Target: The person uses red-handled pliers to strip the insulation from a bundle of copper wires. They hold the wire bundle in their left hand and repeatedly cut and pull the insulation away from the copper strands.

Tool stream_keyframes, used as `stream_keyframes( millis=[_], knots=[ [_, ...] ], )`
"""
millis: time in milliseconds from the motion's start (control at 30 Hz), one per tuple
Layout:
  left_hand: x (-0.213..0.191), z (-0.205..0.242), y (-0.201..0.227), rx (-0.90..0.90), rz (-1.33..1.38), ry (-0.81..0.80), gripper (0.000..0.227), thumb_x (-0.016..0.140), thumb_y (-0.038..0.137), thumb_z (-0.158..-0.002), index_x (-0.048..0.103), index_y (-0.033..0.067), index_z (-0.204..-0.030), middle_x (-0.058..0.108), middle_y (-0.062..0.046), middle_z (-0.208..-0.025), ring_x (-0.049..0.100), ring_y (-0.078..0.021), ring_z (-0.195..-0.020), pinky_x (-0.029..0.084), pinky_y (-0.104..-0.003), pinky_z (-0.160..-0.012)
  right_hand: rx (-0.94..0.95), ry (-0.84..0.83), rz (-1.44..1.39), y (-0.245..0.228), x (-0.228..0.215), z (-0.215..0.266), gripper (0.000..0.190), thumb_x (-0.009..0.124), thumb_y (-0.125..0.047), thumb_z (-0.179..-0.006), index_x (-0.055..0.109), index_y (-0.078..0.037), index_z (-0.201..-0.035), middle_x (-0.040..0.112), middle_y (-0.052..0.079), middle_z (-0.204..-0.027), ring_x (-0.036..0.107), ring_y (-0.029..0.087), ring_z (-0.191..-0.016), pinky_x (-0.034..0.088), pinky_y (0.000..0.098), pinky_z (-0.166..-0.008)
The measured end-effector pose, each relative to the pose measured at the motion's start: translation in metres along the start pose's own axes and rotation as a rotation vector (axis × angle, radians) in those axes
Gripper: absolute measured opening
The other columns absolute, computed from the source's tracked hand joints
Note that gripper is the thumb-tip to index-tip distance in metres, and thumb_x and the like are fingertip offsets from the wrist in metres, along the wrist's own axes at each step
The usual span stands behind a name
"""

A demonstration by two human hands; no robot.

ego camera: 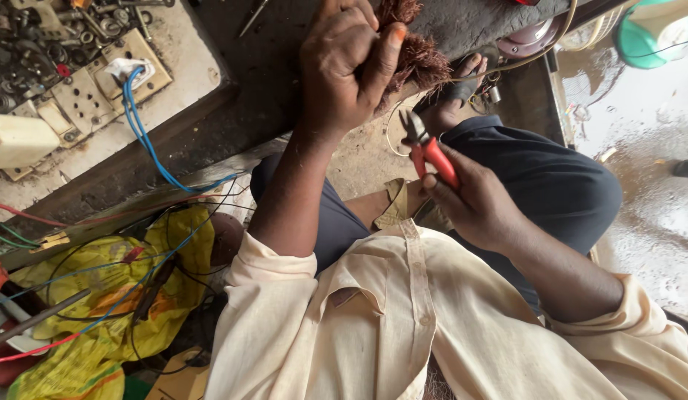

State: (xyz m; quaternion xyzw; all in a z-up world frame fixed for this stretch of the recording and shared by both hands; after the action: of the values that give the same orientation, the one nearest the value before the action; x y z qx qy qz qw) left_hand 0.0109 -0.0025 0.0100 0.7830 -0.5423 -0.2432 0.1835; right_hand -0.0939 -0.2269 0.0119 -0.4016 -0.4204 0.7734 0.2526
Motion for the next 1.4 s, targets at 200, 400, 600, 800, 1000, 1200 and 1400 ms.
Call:
stream_keyframes(
  millis=[200, 400, 600, 800, 1000, 1200, 1400],
  knots=[
    [-0.002, 0.003, -0.001, 0.000, -0.025, -0.012, 0.043, 0.070, 0.017, -0.106, 0.051, 0.0064, -0.068, 0.052, -0.005, -0.069, 0.056, -0.0195, -0.075, 0.048, -0.036, -0.075, -0.022, 0.052, 0.096, -0.016, -0.003, -0.011, 0.049, 0.058, -0.024, -0.104, 0.051, -0.003, -0.147, 0.070, 0.006, -0.105, 0.065, 0.012, -0.094, 0.054, 0.0290, -0.084],
    [-0.001, 0.006, -0.003, 0.006, -0.017, 0.002, 0.043, 0.072, 0.016, -0.105, 0.052, 0.0080, -0.068, 0.053, -0.003, -0.068, 0.054, -0.0181, -0.071, 0.047, -0.036, -0.074, 0.064, 0.060, 0.095, -0.015, -0.003, -0.015, 0.041, 0.057, -0.027, -0.104, 0.057, -0.001, -0.136, 0.071, 0.005, -0.097, 0.070, 0.010, -0.090, 0.056, 0.0277, -0.081],
    [0.000, 0.008, -0.004, 0.005, 0.014, 0.002, 0.043, 0.072, 0.016, -0.105, 0.052, 0.0082, -0.068, 0.053, -0.003, -0.069, 0.055, -0.0174, -0.068, 0.047, -0.036, -0.075, 0.102, 0.000, -0.058, -0.004, -0.009, -0.015, 0.043, 0.053, -0.031, -0.106, 0.056, -0.002, -0.138, 0.068, 0.004, -0.096, 0.065, 0.010, -0.086, 0.056, 0.0271, -0.078],
    [0.000, 0.007, -0.002, 0.004, 0.017, 0.007, 0.043, 0.073, 0.014, -0.103, 0.051, 0.0073, -0.067, 0.052, -0.004, -0.066, 0.054, -0.0183, -0.065, 0.046, -0.036, -0.072, 0.062, -0.019, 0.151, -0.011, -0.021, -0.013, 0.050, 0.051, -0.035, -0.106, 0.055, -0.002, -0.143, 0.066, 0.004, -0.099, 0.062, 0.011, -0.091, 0.052, 0.0289, -0.081],
    [-0.002, 0.007, -0.002, -0.001, 0.051, -0.001, 0.043, 0.072, 0.013, -0.105, 0.052, 0.0064, -0.069, 0.055, -0.006, -0.071, 0.056, -0.0191, -0.069, 0.046, -0.037, -0.070, 0.083, -0.038, 0.044, -0.011, -0.024, -0.016, 0.053, 0.052, -0.036, -0.105, 0.052, -0.002, -0.145, 0.066, 0.002, -0.104, 0.059, 0.009, -0.096, 0.051, 0.0274, -0.085],
    [-0.002, 0.005, -0.002, -0.012, 0.055, -0.015, 0.039, 0.072, 0.012, -0.105, 0.055, 0.0055, -0.070, 0.057, -0.006, -0.071, 0.058, -0.0186, -0.068, 0.046, -0.036, -0.068, 0.089, -0.137, -0.166, 0.004, -0.016, -0.030, 0.036, 0.053, -0.033, -0.107, 0.063, -0.001, -0.122, 0.064, 0.001, -0.090, 0.058, 0.008, -0.081, 0.051, 0.0262, -0.073],
    [-0.005, 0.001, 0.004, 0.012, 0.038, -0.021, 0.028, 0.067, 0.014, -0.112, 0.065, 0.0039, -0.085, 0.064, -0.005, -0.081, 0.064, -0.0171, -0.075, 0.048, -0.035, -0.072, 0.048, -0.139, -0.285, 0.021, -0.007, -0.036, 0.021, 0.061, -0.019, -0.105, 0.063, 0.000, -0.112, 0.061, 0.001, -0.082, 0.057, 0.009, -0.072, 0.047, 0.0263, -0.063]
  ],
)
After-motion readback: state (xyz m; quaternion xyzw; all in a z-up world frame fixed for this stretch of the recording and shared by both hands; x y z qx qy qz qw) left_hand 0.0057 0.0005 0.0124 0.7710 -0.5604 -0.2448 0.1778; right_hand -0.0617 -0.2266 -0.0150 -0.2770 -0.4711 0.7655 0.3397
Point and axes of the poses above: each hand's wrist, its own z-axis away from the middle knuckle, its own x-axis out of the palm, y = z × x, the point moved 2 cm from there along -z, towards the middle knuckle
